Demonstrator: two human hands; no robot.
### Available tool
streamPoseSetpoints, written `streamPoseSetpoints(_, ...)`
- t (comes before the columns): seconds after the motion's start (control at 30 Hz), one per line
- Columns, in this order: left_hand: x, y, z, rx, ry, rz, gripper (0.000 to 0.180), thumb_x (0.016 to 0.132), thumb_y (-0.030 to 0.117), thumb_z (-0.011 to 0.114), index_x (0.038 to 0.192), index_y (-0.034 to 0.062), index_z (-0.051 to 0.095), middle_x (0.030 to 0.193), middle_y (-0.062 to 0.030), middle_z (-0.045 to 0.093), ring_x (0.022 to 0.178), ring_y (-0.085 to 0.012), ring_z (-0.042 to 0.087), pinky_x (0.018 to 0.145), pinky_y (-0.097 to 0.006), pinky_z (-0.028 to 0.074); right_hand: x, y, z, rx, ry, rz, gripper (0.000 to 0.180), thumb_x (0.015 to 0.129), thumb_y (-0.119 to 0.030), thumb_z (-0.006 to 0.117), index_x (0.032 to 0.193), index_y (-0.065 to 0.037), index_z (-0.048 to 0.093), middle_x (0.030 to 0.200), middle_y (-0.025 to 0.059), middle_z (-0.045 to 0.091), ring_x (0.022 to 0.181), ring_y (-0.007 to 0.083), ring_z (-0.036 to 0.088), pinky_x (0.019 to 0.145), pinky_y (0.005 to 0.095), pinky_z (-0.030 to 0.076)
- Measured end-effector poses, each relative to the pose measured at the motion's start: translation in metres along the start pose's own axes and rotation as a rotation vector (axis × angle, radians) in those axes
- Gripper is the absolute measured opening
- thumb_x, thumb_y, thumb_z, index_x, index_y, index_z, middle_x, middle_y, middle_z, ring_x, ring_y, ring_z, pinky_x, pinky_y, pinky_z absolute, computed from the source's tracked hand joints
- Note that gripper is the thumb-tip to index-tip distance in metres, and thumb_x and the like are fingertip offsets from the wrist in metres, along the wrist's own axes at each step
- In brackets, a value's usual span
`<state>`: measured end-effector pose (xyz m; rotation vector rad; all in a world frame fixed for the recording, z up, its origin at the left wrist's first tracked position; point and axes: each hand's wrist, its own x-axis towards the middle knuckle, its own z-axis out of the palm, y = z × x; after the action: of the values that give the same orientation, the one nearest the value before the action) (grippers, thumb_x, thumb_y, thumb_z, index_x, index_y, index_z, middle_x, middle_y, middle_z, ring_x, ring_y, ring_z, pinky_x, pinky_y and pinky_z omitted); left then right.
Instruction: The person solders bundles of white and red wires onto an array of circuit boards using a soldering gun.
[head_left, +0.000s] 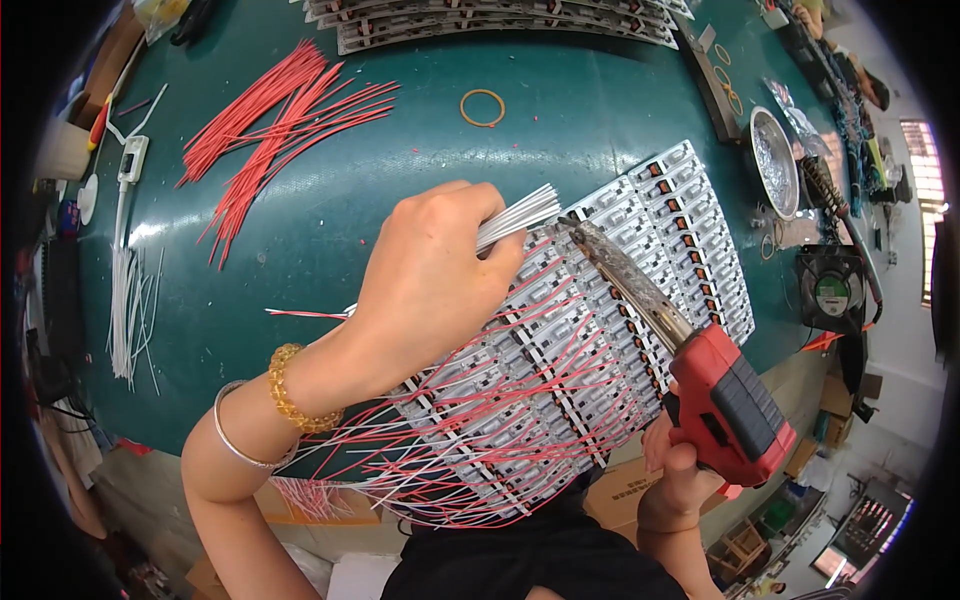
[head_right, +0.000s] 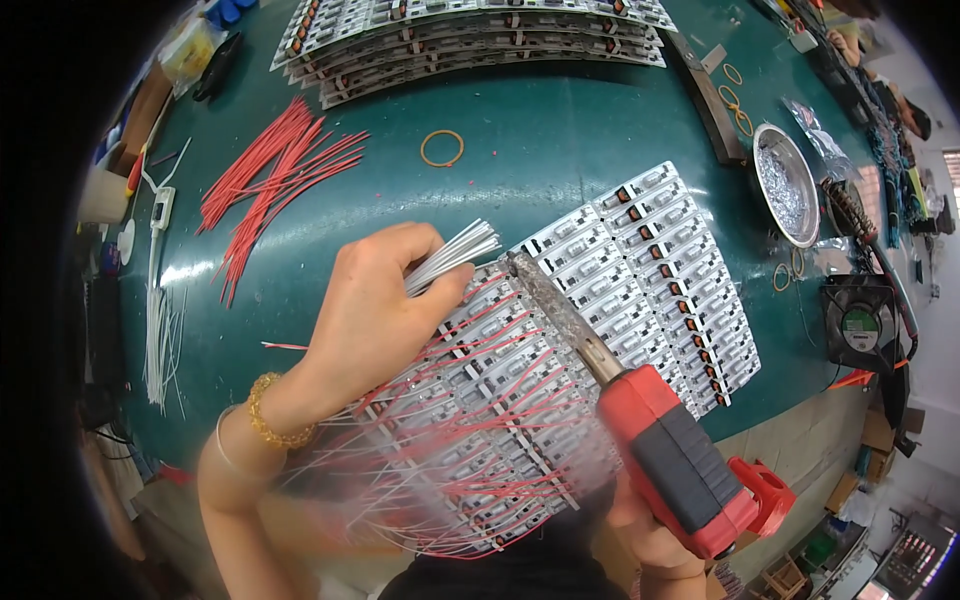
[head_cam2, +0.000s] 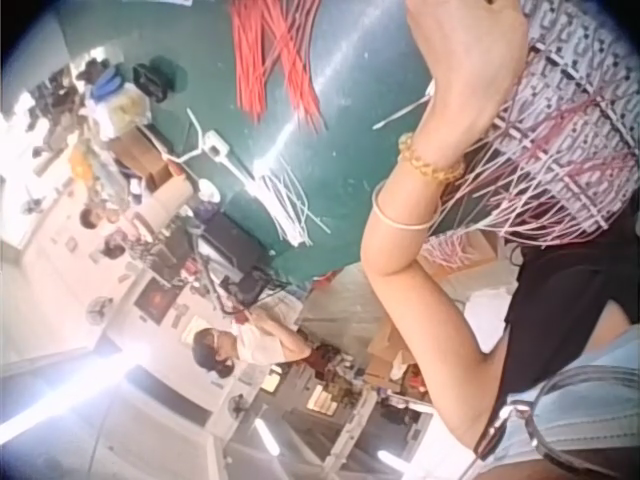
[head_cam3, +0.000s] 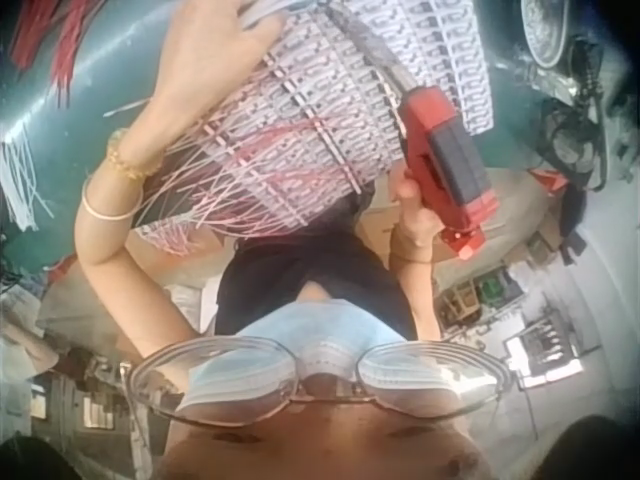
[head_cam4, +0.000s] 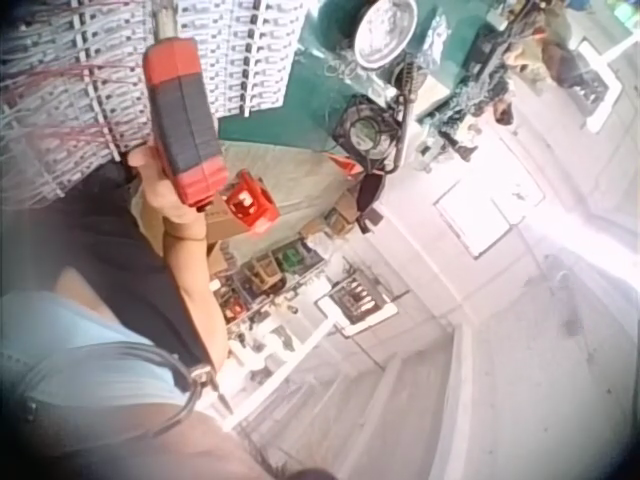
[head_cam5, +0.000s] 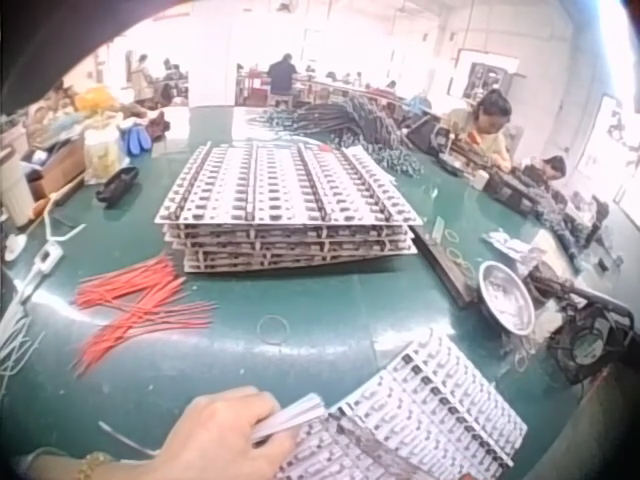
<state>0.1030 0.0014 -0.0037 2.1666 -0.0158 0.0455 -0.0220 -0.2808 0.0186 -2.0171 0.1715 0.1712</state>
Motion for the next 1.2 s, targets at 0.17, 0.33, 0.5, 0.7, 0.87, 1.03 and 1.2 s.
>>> streamPoseSetpoints(0.17,-0.001,-0.001,0.000,0.005,0.000,-0.002,0.024,0.083,0.012,0.069,0.075,-0.0075,0.057,0.066,-0.0180,0.054,0.057,-0.0255,0.049,0.057,-0.039,0.040,0.005,-0.016,0.003,0.276,-0.082,0.078,0.042,0.082,-0.037,0.079,0.106,-0.004,0.068,0.083,0.0024,0.064,0.075,0.0173,0.061,0.068,0.0304,0.047)
streamPoseSetpoints(0.33,-0.002,0.000,0.000,0.009,0.005,0.001,0.024,0.082,0.012,0.068,0.075,-0.0075,0.057,0.067,-0.0180,0.055,0.058,-0.0263,0.050,0.057,-0.039,0.040,0.007,-0.010,0.008,0.137,-0.066,-0.004,0.035,0.082,-0.028,0.079,0.103,-0.002,0.069,0.082,0.0029,0.065,0.071,0.0183,0.061,0.066,0.0323,0.047)
streamPoseSetpoints(0.5,-0.002,-0.003,0.002,0.012,0.014,0.007,0.022,0.083,0.012,0.068,0.076,-0.0071,0.058,0.069,-0.0183,0.056,0.060,-0.0272,0.053,0.058,-0.040,0.041,0.007,-0.009,0.016,0.055,-0.001,-0.093,0.062,0.078,-0.042,0.079,0.112,0.006,0.060,0.068,0.0005,0.056,0.056,0.0135,0.052,0.054,0.0277,0.040)
streamPoseSetpoints(0.7,-0.002,0.001,0.002,0.017,-0.014,0.004,0.021,0.083,0.011,0.067,0.077,-0.0070,0.059,0.074,-0.0220,0.058,0.068,-0.0364,0.057,0.065,-0.045,0.044,0.006,-0.002,0.015,0.126,0.197,-0.167,0.089,0.075,-0.059,0.077,0.120,0.013,0.050,0.050,-0.0015,0.046,0.039,0.0087,0.044,0.042,0.0227,0.033)
streamPoseSetpoints(0.87,-0.001,-0.001,0.002,0.009,0.019,0.042,0.021,0.083,0.011,0.068,0.076,-0.0066,0.058,0.070,-0.0185,0.056,0.060,-0.0288,0.052,0.059,-0.040,0.042,0.010,-0.008,0.005,0.188,0.332,-0.199,0.090,0.075,-0.061,0.076,0.120,0.013,0.049,0.048,-0.0021,0.044,0.039,0.0089,0.044,0.042,0.0226,0.034)
streamPoseSetpoints(1.03,-0.005,0.000,-0.004,-0.020,-0.017,0.000,0.020,0.085,0.012,0.067,0.082,-0.0061,0.060,0.078,-0.0220,0.061,0.067,-0.0364,0.059,0.063,-0.043,0.045,0.038,-0.013,-0.028,0.198,0.484,-0.490,0.073,0.089,-0.048,0.069,0.128,0.010,0.049,0.051,-0.0023,0.045,0.042,0.0080,0.043,0.044,0.0235,0.036)
streamPoseSetpoints(1.2,-0.002,-0.005,-0.009,-0.108,-0.035,-0.079,0.018,0.093,0.012,0.062,0.086,-0.0043,0.059,0.066,-0.0166,0.056,0.056,-0.0238,0.049,0.056,-0.037,0.040,0.090,0.000,-0.061,-0.015,0.594,-0.321,0.040,0.097,-0.017,0.060,0.127,0.010,0.051,0.053,-0.0011,0.046,0.040,0.0075,0.042,0.041,0.0224,0.034)
